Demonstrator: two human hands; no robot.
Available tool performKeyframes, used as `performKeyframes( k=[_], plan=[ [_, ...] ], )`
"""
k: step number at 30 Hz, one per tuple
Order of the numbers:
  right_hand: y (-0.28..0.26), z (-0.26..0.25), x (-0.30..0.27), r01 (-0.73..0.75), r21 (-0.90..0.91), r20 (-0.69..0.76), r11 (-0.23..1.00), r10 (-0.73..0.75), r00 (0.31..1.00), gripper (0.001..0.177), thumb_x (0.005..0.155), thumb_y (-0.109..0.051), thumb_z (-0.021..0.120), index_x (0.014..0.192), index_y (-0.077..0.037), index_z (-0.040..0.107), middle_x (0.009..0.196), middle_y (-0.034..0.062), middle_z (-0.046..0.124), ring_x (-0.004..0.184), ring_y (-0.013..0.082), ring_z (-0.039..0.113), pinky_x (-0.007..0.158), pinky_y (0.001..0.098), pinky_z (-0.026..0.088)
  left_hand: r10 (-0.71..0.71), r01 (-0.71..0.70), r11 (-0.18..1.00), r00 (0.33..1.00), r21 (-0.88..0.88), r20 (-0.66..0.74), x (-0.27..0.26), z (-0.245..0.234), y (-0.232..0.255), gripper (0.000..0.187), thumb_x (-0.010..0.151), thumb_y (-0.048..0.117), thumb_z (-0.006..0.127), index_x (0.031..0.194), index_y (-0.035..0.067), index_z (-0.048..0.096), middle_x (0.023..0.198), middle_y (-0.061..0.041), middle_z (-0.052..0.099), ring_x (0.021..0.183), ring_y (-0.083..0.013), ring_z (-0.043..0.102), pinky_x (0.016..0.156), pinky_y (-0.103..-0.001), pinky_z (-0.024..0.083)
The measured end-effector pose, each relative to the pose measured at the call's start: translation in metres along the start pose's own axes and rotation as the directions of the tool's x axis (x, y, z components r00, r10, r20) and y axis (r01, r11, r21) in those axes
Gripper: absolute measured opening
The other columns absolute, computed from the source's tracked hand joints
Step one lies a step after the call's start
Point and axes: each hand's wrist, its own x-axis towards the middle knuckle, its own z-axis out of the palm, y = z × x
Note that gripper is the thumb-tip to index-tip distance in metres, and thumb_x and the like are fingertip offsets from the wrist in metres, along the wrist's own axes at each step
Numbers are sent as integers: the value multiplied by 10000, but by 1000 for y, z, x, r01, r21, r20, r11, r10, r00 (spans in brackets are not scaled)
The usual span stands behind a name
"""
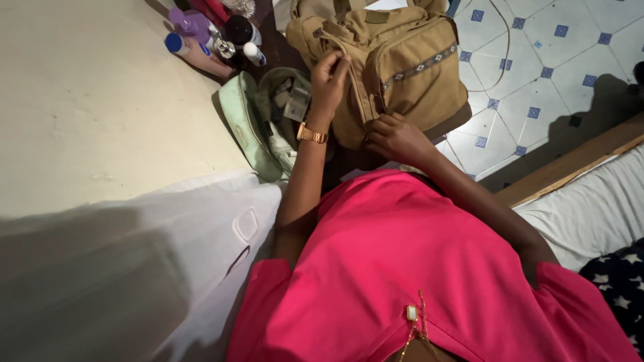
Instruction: The person packs a tan backpack with daily essentials, including a hairbrush, notebooks, and small toiletries. They open and close multiple compartments, arrange items inside, and zip the bag shut.
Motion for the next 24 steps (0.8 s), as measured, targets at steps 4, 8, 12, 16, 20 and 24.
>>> performKeyframes(
  k=[4,8,12,16,20,24],
  plan=[
    [-7,-5,-1,134,-106,-69,985,-142,987,267,838,-145,623,1082,-153,729,1105,54,622,1024,236,631,934,379,492,26,-34,996,995,-77,-96,12,-8,-13,278,1070,316,675,1033,47,734,918,-47,597,632,-82,433,599,-266,369],
    [-4,7,4,120,-108,48,987,-115,992,277,802,-125,604,1034,-193,739,1055,69,571,1002,269,629,914,374,505,302,-309,941,951,-140,-69,58,-32,-21,246,1070,327,691,1155,98,723,1224,-35,699,1028,-185,623,896,-374,526],
    [4,31,2,86,-67,133,994,-77,988,168,931,-207,605,986,-67,680,1033,103,545,963,290,622,871,392,521,299,-275,946,946,-174,130,94,-40,-38,391,1059,318,722,1411,169,639,1432,-61,658,1415,-275,585,1176,-467,490],
    [15,52,-2,10,-5,109,1000,-9,994,137,926,-132,576,1003,-30,625,1080,144,563,964,322,621,858,424,532,338,-280,929,910,-243,240,114,-36,-52,554,1067,234,762,1536,213,468,1500,-67,575,1446,-286,535,1214,-493,441],
    [17,58,-13,-103,160,66,982,94,993,145,1028,-104,553,1107,13,585,1070,170,589,941,365,636,837,446,541,419,-418,907,878,-56,233,96,-32,-43,466,1086,214,743,1497,194,525,1484,-74,578,1444,-279,548,1241,-482,428],
    [17,52,-5,-49,347,-83,936,83,993,169,920,-43,604,1064,29,552,1101,230,630,823,382,681,713,434,563,467,-466,884,870,43,-159,25,-16,-10,392,1003,332,724,1327,159,586,1349,-86,542,1244,-244,633,1038,-442,559]
  ],
)
